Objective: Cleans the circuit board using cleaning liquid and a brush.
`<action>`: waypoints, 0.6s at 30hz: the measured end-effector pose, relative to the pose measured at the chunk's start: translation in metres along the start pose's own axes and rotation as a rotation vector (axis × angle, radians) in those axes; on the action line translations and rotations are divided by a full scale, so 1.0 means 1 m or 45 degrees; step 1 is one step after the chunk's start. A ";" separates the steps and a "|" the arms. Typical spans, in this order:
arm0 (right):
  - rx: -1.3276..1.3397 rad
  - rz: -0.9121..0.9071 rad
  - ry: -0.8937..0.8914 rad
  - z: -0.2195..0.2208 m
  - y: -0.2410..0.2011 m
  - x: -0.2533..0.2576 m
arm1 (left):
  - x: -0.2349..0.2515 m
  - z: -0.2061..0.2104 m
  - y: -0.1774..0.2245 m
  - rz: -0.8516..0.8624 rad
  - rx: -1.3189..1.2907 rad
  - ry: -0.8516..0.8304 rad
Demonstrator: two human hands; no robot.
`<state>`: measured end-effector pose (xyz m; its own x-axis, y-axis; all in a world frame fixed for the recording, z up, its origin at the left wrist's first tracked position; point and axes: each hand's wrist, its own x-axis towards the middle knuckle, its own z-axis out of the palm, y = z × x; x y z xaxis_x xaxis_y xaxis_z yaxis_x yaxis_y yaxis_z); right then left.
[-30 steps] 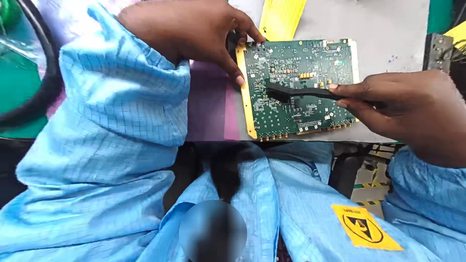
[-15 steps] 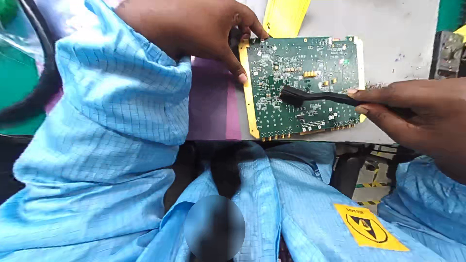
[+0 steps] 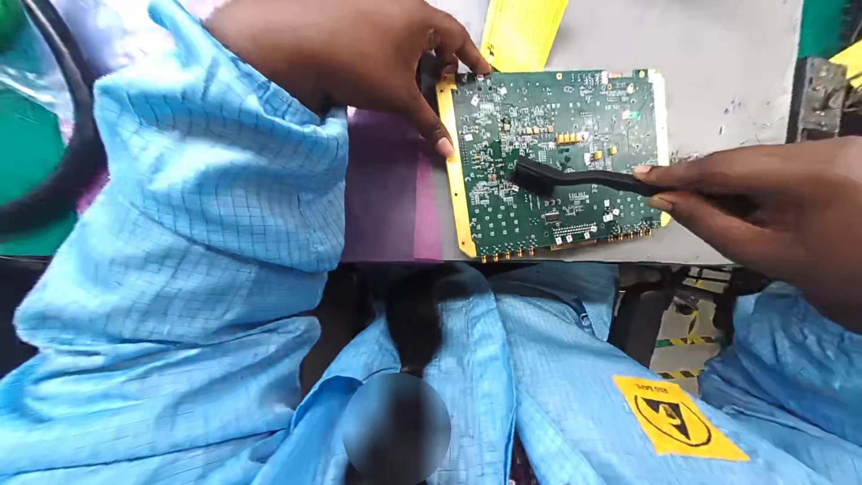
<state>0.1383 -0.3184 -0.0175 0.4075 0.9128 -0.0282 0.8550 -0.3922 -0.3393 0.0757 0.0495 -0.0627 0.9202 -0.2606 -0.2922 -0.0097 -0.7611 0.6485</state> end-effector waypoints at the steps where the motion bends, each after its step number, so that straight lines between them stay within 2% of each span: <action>1: 0.000 -0.002 -0.013 -0.002 0.004 -0.002 | 0.000 0.000 0.000 -0.009 -0.013 -0.008; 6: 0.008 -0.058 0.048 0.009 -0.006 0.015 | 0.000 -0.001 0.002 -0.002 0.023 0.002; 11: 0.017 -0.037 -0.044 -0.003 0.013 0.000 | 0.000 -0.001 0.000 -0.001 -0.022 -0.018; 15: -0.003 -0.032 0.062 0.012 -0.010 0.019 | 0.002 -0.001 0.000 0.021 -0.009 0.002; 18: -0.029 -0.002 0.041 0.008 -0.011 0.008 | 0.002 -0.001 -0.002 0.017 -0.006 -0.003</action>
<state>0.1293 -0.3059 -0.0211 0.4162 0.9093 0.0028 0.8626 -0.3938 -0.3174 0.0777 0.0511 -0.0643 0.9191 -0.2720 -0.2852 -0.0201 -0.7550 0.6554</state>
